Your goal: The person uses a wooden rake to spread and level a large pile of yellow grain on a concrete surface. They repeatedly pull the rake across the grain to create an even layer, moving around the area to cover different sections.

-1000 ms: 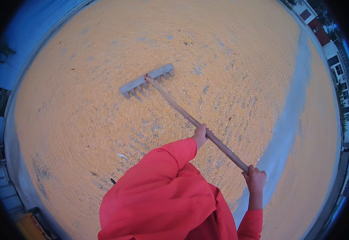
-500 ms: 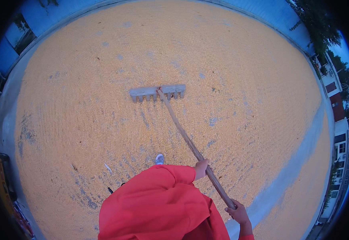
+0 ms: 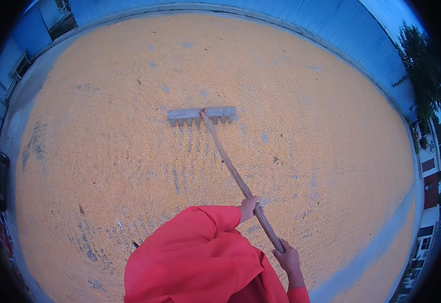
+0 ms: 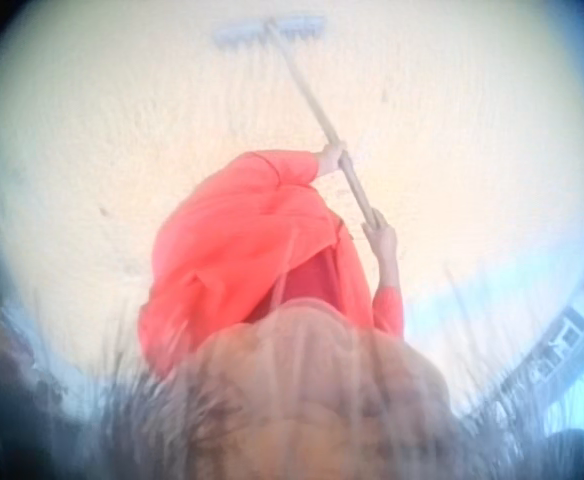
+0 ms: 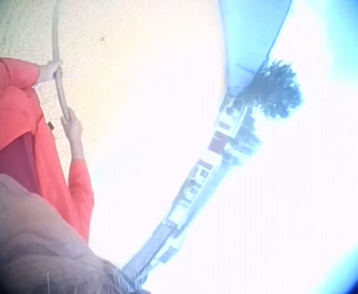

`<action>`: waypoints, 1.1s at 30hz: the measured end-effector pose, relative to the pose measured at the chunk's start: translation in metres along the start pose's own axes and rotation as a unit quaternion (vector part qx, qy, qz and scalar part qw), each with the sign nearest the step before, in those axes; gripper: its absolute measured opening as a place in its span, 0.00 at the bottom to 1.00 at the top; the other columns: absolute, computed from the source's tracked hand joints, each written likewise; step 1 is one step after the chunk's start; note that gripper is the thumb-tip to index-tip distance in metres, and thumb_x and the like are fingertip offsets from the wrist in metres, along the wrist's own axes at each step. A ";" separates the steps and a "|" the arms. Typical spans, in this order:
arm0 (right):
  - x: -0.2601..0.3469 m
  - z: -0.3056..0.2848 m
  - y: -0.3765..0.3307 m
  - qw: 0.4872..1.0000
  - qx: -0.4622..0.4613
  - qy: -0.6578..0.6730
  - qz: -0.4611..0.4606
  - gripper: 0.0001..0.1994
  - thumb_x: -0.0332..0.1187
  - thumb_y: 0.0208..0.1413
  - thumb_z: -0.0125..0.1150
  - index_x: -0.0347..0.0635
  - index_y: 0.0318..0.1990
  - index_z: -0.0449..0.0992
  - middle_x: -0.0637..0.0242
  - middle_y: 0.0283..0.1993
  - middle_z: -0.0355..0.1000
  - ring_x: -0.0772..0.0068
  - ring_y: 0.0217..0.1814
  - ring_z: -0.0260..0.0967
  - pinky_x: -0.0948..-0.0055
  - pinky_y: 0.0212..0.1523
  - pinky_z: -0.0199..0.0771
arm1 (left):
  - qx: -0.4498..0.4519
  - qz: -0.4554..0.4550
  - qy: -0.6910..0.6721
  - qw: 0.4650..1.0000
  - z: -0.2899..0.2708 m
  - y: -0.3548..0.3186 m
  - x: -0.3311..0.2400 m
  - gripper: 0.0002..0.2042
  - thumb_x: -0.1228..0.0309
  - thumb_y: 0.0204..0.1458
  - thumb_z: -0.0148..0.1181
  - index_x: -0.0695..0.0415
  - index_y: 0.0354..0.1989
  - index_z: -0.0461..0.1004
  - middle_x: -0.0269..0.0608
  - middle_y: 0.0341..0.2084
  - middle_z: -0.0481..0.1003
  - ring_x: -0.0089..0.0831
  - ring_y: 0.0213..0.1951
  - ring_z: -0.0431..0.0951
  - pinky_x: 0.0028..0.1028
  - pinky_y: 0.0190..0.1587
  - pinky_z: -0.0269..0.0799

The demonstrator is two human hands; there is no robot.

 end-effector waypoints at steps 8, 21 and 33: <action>0.083 -0.002 0.199 0.985 0.059 0.135 -0.094 0.27 0.39 0.43 0.59 0.44 0.53 0.63 0.56 0.32 0.72 0.65 0.31 0.71 0.69 0.30 0.69 | -0.020 0.086 0.013 0.996 0.059 0.078 -0.156 0.10 0.71 0.43 0.54 0.64 0.29 0.62 0.45 0.16 0.64 0.40 0.16 0.68 0.42 0.18 0.68; 0.301 -0.023 0.474 0.907 0.235 0.348 -0.037 0.33 0.32 0.46 0.57 0.39 0.60 0.51 0.68 0.24 0.67 0.81 0.19 0.61 0.82 0.20 0.62 | 0.017 0.153 -0.004 0.988 0.142 0.185 -0.485 0.09 0.69 0.45 0.54 0.61 0.28 0.64 0.42 0.16 0.65 0.35 0.15 0.69 0.37 0.18 0.69; 0.470 -0.063 0.721 0.858 0.237 0.454 -0.028 0.29 0.29 0.47 0.55 0.47 0.59 0.55 0.70 0.20 0.66 0.83 0.14 0.58 0.83 0.15 0.58 | 0.096 0.034 0.005 0.995 0.252 0.233 -0.695 0.09 0.69 0.49 0.50 0.61 0.33 0.61 0.42 0.21 0.65 0.36 0.23 0.70 0.41 0.26 0.71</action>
Point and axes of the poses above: each hand's wrist, its own y-axis towards the middle knuckle, its own z-axis out of the palm, x = y × z, the point moved 6 cm from there along y, towards the middle knuckle
